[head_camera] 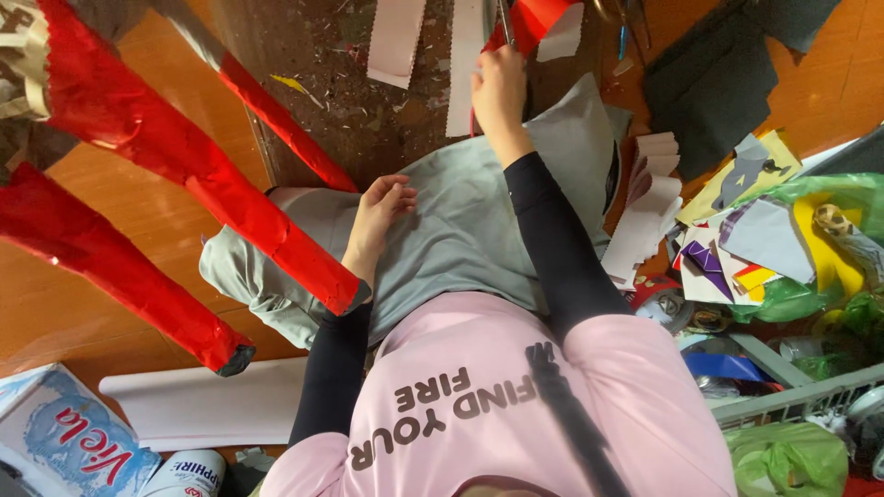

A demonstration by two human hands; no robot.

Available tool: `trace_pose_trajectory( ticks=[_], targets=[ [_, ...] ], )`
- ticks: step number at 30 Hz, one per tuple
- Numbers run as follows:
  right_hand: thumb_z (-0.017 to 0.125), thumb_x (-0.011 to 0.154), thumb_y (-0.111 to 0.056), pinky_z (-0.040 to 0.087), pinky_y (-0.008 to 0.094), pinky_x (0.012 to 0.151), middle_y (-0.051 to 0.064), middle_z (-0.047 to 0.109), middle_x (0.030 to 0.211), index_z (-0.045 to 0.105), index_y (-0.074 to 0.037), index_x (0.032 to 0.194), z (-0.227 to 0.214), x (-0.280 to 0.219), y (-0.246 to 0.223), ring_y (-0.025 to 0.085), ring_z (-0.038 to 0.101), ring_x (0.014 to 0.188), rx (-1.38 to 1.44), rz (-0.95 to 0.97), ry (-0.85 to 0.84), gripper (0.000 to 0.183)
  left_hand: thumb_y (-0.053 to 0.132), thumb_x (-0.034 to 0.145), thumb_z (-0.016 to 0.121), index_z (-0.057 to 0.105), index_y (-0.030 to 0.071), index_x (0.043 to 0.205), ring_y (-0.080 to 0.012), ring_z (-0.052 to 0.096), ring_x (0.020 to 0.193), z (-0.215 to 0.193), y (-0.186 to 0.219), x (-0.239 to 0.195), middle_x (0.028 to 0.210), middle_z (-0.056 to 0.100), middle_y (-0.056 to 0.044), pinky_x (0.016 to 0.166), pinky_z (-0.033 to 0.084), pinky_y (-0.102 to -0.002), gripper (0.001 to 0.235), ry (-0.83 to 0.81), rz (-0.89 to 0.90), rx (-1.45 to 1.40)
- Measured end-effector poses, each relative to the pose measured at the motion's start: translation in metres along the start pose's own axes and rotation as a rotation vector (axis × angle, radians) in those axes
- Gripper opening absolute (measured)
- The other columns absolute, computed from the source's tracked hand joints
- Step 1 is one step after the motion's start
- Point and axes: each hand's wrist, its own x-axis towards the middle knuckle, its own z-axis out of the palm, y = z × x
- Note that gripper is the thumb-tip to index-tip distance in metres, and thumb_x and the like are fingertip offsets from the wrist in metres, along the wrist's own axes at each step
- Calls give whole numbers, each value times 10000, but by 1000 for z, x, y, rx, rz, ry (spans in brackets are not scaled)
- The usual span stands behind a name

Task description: Cutting paper strips with pinking shears and wrapping them around a red-taped structural frame to create a decoration.

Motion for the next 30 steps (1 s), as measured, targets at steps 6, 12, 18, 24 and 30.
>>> trace_pose_trajectory(
  ticks=[6,12,18,24,30],
  targets=[
    [746,925,-235,538,397,772,66,645,932,562,-29,1142,34,33,106,219,657,833,389,539,465,351,240,1065,548,610,32,1249,-139,662,949,13,18,-11,1071,689,-80,872,568,-294,285,-28,38,-6],
    [791,910,-191,575,351,767,47,705,873,677,-60,938,19,46,79,170,678,808,480,214,561,175,202,1052,561,595,29,1288,-137,658,967,21,23,-18,1097,693,-70,876,551,-295,295,-52,38,47],
    [634,978,-171,530,329,659,22,649,810,585,-49,953,-51,-35,-95,131,643,720,611,221,201,133,-32,919,691,355,-30,1559,-352,410,1423,60,57,-24,1558,435,-214,1147,335,-389,723,-89,751,517],
    [697,861,-130,527,283,897,9,682,1098,610,-100,1208,-5,-74,-137,124,641,1003,1417,435,-52,358,-109,928,498,458,44,1509,-284,618,1318,57,13,21,1429,610,-174,1095,495,-344,603,331,772,484],
    [733,948,-319,514,335,884,-82,532,1124,543,-114,1300,-38,7,-86,102,534,1030,1215,372,-161,450,-148,821,392,630,22,1380,-239,690,1138,11,-23,40,1237,720,-131,997,546,-345,630,185,583,299]
  ],
)
